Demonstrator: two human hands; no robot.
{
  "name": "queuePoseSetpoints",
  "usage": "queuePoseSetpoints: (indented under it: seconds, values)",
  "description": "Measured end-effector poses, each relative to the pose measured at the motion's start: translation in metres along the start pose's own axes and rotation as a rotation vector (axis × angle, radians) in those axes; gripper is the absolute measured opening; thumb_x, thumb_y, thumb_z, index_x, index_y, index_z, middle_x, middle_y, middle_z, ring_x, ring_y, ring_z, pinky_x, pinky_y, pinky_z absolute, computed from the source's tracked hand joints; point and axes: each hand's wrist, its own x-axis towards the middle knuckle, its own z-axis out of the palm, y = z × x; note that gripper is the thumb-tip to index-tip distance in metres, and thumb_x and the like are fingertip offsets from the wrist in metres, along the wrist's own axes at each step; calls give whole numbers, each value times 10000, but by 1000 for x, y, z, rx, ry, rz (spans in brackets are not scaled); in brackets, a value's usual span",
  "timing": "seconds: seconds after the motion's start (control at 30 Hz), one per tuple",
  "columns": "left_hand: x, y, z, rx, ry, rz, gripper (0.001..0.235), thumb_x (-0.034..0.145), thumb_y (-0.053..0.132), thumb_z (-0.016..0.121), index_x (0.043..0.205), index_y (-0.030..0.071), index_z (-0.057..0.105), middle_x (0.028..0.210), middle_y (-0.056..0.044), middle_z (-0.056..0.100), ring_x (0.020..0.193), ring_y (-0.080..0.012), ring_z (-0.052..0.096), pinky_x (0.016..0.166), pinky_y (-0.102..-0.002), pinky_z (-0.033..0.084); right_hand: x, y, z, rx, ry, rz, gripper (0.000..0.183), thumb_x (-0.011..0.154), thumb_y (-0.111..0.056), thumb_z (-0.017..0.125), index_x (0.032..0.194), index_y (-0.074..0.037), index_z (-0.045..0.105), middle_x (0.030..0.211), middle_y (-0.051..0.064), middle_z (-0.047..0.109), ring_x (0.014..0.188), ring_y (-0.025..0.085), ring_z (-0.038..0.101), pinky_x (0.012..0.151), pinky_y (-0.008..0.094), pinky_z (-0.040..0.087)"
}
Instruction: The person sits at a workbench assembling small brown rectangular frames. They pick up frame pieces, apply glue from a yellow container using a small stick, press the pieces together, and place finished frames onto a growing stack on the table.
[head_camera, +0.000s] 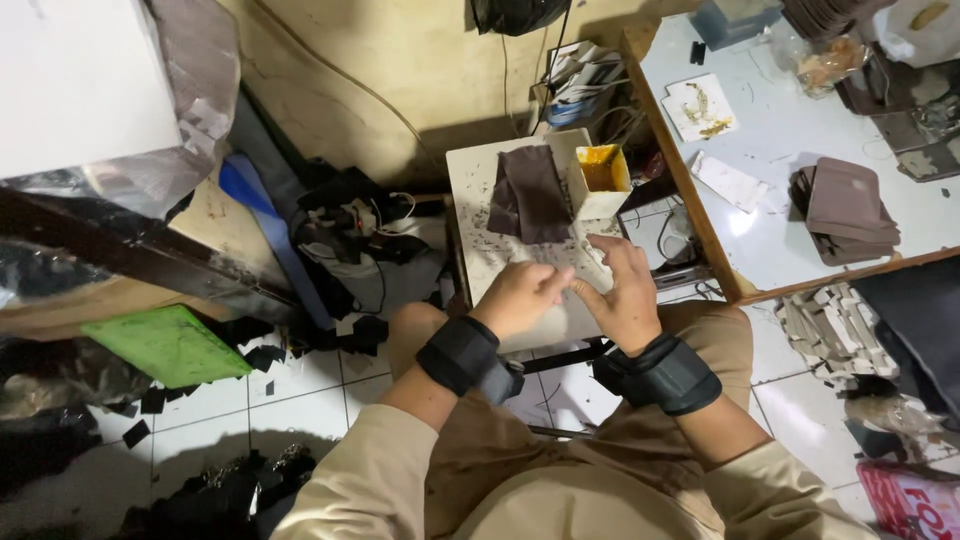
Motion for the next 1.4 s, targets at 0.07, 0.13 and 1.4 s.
queuePoseSetpoints:
  seconds: [0.07,0.13,1.4]
  values:
    - [0,15,-13,103,-46,34,598,1084,443,427,773,7,693,741,-178,749,876,-439,730,839,-529,557,0,6,7,-2,6,38,609,784,-264,907,1280,-34,639,1159,124,656,908,302,619,752,398,537]
    - [8,21,-23,209,-107,76,603,1070,443,429,745,-9,663,736,-198,742,879,-466,719,822,-565,551,-1,12,11,-9,23,89,604,791,-271,909,1280,-39,643,1144,121,660,899,296,622,741,380,541]
    - [42,-26,13,589,369,98,445,1043,413,460,817,74,639,719,-173,706,786,-407,742,671,-528,598,-13,2,21,405,-384,486,343,1102,-243,494,1054,-30,758,889,205,781,936,314,766,792,411,618]
